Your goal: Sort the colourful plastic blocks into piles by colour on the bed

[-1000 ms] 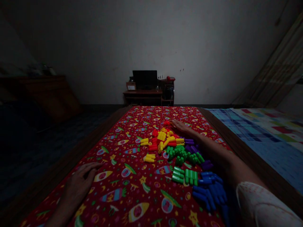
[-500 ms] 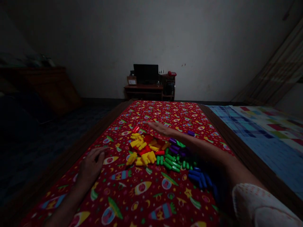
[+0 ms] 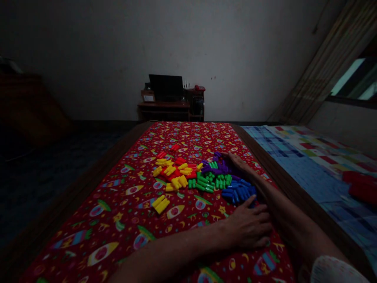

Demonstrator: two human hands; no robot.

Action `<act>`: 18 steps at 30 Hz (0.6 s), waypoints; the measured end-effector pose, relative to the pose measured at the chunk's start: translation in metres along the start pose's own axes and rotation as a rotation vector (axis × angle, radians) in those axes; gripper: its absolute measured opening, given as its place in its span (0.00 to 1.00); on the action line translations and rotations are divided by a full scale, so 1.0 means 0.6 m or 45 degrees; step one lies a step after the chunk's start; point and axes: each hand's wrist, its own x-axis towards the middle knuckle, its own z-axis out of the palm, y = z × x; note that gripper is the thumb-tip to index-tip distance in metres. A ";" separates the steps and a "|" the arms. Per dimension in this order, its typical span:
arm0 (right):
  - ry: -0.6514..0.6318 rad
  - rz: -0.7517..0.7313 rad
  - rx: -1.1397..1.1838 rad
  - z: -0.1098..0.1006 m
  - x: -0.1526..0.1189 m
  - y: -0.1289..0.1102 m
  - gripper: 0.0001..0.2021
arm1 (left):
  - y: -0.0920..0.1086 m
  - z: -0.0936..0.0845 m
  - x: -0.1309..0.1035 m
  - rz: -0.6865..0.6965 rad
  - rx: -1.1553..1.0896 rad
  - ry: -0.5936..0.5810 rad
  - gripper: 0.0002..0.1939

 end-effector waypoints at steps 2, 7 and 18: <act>-0.147 0.001 0.119 0.030 0.020 -0.015 0.33 | -0.026 0.015 0.010 -0.086 0.071 -0.025 0.12; -0.271 0.037 0.246 0.127 0.070 -0.049 0.34 | -0.106 -0.017 -0.064 -0.185 0.261 -0.099 0.08; -0.254 -0.257 0.137 0.190 0.067 -0.143 0.38 | -0.158 -0.148 -0.283 -0.683 0.473 -0.155 0.13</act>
